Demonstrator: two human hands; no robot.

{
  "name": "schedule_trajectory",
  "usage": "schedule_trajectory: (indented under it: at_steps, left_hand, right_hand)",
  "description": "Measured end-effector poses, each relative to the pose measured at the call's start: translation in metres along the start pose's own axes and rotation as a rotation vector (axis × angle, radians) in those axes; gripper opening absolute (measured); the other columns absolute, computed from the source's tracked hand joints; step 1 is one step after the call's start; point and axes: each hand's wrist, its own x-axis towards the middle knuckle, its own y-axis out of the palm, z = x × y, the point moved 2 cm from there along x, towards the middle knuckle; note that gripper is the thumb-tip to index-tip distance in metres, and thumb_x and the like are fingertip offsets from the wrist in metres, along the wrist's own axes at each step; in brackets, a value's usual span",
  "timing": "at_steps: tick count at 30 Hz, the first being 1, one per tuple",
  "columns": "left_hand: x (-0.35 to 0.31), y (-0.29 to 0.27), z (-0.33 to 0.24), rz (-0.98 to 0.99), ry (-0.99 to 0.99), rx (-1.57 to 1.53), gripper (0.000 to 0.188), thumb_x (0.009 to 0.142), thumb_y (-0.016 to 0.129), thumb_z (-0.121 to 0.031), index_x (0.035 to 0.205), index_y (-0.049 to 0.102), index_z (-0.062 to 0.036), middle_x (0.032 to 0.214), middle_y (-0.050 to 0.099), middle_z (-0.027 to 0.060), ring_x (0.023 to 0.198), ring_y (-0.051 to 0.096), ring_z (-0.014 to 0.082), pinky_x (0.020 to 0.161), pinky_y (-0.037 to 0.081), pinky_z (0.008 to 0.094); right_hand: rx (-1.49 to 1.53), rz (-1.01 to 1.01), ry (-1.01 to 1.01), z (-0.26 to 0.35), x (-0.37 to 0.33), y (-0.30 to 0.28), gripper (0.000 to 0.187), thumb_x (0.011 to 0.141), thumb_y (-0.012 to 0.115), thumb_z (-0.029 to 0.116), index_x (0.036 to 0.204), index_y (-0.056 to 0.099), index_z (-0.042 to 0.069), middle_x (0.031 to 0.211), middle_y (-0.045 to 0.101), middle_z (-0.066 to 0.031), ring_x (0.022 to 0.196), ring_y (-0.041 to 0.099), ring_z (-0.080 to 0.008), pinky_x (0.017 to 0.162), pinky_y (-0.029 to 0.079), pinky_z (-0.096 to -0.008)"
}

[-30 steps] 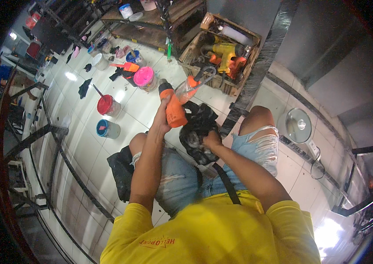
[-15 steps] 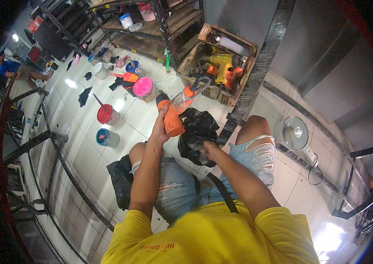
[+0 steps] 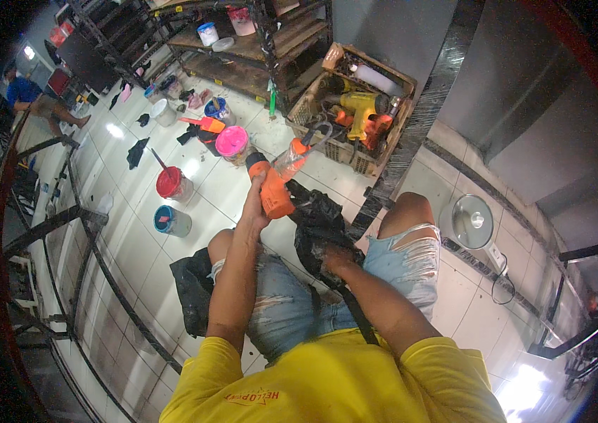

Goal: The person picks up heat guns from a crate, removes plastic wrapping from one, and places the items into a smaller cardboard box.

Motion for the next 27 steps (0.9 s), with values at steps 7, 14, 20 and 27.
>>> schedule_trajectory:
  at_steps: [7, 14, 20, 27]
  left_hand:
    - [0.002, 0.008, 0.005, 0.024, 0.037, -0.016, 0.048, 0.087, 0.065, -0.042, 0.117, 0.052, -0.0071, 0.096, 0.065, 0.0069, 0.081, 0.066, 0.0212, 0.074, 0.056, 0.037]
    - [0.001, 0.002, 0.001, 0.023, 0.033, 0.02, 0.049, 0.087, 0.065, -0.04, 0.118, 0.051, -0.0036, 0.099, 0.065, 0.0083, 0.083, 0.066, 0.0215, 0.076, 0.055, 0.036]
    - [0.001, 0.003, 0.001, 0.016, 0.034, 0.037, 0.05, 0.087, 0.065, -0.038, 0.118, 0.051, -0.0026, 0.099, 0.064, 0.0083, 0.084, 0.066, 0.0206, 0.075, 0.056, 0.0354]
    - [0.013, 0.003, 0.006, 0.03, 0.083, 0.082, 0.049, 0.088, 0.063, -0.039, 0.119, 0.049, -0.0036, 0.102, 0.063, 0.0073, 0.088, 0.065, 0.0199, 0.077, 0.055, 0.0345]
  right_hand:
    - [1.583, 0.062, 0.406, -0.021, 0.049, 0.012, 0.031, 0.096, 0.042, 0.017, 0.122, 0.051, 0.004, 0.105, 0.058, -0.0117, 0.104, 0.059, -0.0285, 0.086, 0.052, -0.0411]
    - [0.687, -0.19, 0.482, -0.012, 0.031, 0.001, 0.035, 0.088, 0.053, 0.022, 0.109, 0.064, -0.004, 0.113, 0.063, -0.0229, 0.107, 0.061, -0.0327, 0.09, 0.047, -0.0392]
    - [0.637, -0.112, 0.476, -0.008, 0.035, -0.005, 0.035, 0.083, 0.057, 0.024, 0.1, 0.067, -0.005, 0.093, 0.068, -0.0205, 0.076, 0.067, -0.0351, 0.075, 0.052, -0.0399]
    - [0.347, -0.299, 0.023, -0.009, 0.023, -0.022, 0.027, 0.085, 0.052, 0.014, 0.1, 0.064, -0.006, 0.091, 0.064, -0.0292, 0.085, 0.064, -0.044, 0.079, 0.049, -0.0485]
